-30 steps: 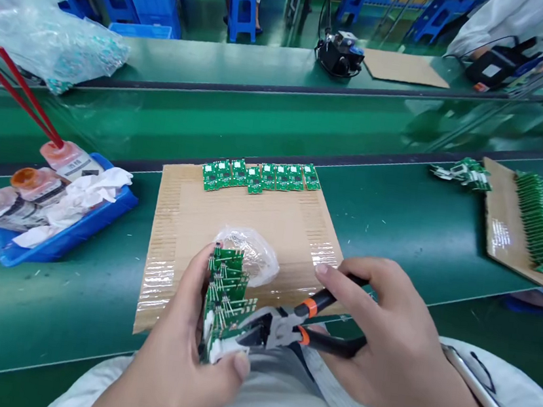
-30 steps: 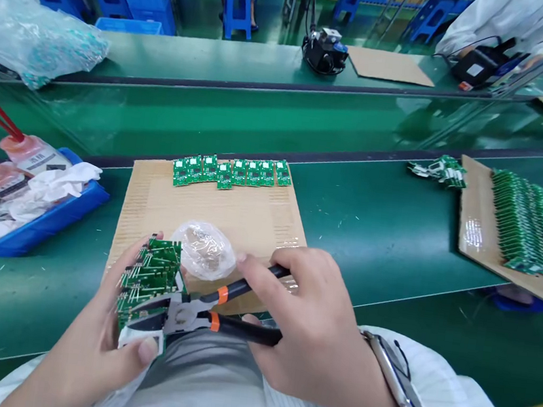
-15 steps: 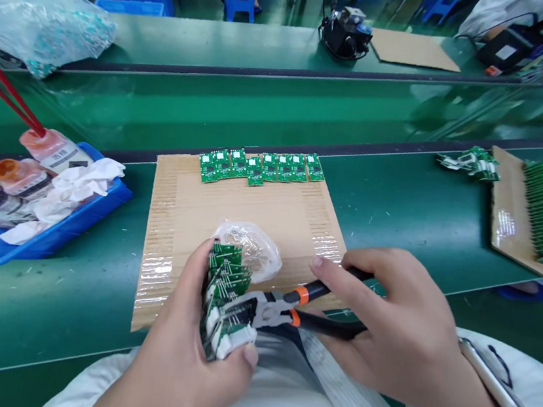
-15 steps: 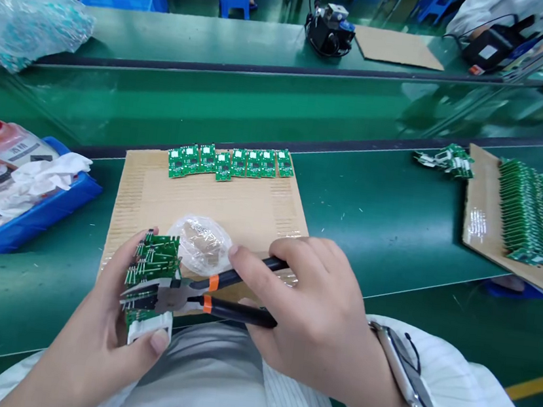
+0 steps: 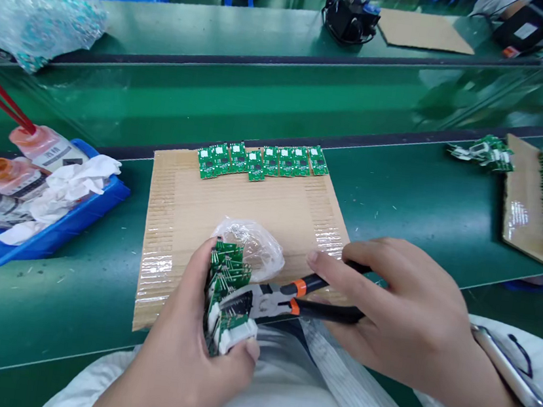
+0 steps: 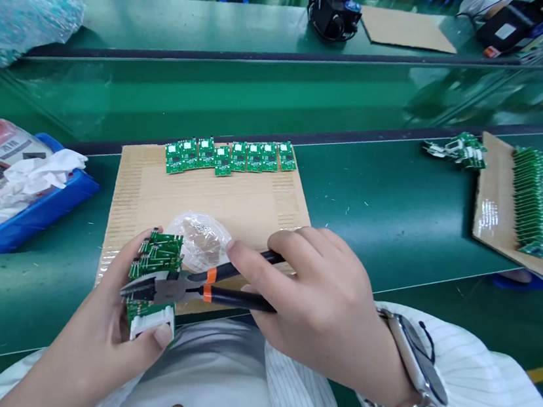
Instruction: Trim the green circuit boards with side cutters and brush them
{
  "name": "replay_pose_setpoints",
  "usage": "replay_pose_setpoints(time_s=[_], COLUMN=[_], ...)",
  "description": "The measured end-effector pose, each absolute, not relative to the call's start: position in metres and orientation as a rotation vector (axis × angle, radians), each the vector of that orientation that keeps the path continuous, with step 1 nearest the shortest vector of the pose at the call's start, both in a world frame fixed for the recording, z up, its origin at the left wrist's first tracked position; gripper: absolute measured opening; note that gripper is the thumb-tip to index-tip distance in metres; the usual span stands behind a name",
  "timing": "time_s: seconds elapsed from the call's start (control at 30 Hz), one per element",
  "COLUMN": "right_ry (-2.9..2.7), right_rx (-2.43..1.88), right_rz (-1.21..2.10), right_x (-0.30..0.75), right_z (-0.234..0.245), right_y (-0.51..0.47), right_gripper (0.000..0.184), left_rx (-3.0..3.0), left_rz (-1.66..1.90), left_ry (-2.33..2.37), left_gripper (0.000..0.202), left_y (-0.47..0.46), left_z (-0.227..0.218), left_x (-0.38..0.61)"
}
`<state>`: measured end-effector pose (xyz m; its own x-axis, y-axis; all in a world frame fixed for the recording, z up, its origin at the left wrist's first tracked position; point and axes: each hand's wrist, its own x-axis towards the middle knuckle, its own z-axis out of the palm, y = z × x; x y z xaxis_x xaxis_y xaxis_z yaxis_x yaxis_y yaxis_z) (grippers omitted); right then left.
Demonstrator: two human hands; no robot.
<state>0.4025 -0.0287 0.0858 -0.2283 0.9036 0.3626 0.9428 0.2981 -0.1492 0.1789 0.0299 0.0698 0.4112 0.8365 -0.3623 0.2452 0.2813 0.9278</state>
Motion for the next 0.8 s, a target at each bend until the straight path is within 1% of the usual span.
replay_pose_setpoints(time_s=[0.17,0.27,0.33,0.5,0.57,0.67,0.73,0.8], right_ry=[-2.226,-2.205,-2.164,-2.007,-1.935,-1.806,-1.726,-1.662], right_rx=[-1.633,-1.659,-1.709,-1.870,-1.907,-1.925,-1.920,-1.910], right_rz=[-0.089,0.033,0.185,0.663,0.866,1.160,1.295,1.415], right_x=[0.404,0.403,0.399,0.384,0.379,0.372,0.370,0.370], right_z=[0.082,0.079,0.078,0.078,0.078,0.078,0.076,0.075], right_y=[-0.022,-0.021,-0.024,-0.041,-0.046,-0.048,-0.048,-0.048], right_gripper=[0.036,0.033,0.034,0.045,0.038,0.019,0.015,0.014], left_rx=[1.275,1.260,1.227,1.102,1.057,0.914,0.797,0.709], left_rz=[0.455,0.317,0.200,0.028,-0.027,-0.178,-0.311,-0.450], left_ry=[1.140,1.105,1.049,0.991,0.966,0.993,1.099,1.224], left_gripper=[0.080,0.069,0.065,0.062,0.055,0.050,0.049,0.043], left_y=[0.037,0.045,0.052,0.066,0.068,0.068,0.068,0.068], left_z=[0.069,0.075,0.081,0.095,0.098,0.100,0.099,0.099], left_x=[0.182,0.181,0.179,0.173,0.172,0.171,0.171,0.174])
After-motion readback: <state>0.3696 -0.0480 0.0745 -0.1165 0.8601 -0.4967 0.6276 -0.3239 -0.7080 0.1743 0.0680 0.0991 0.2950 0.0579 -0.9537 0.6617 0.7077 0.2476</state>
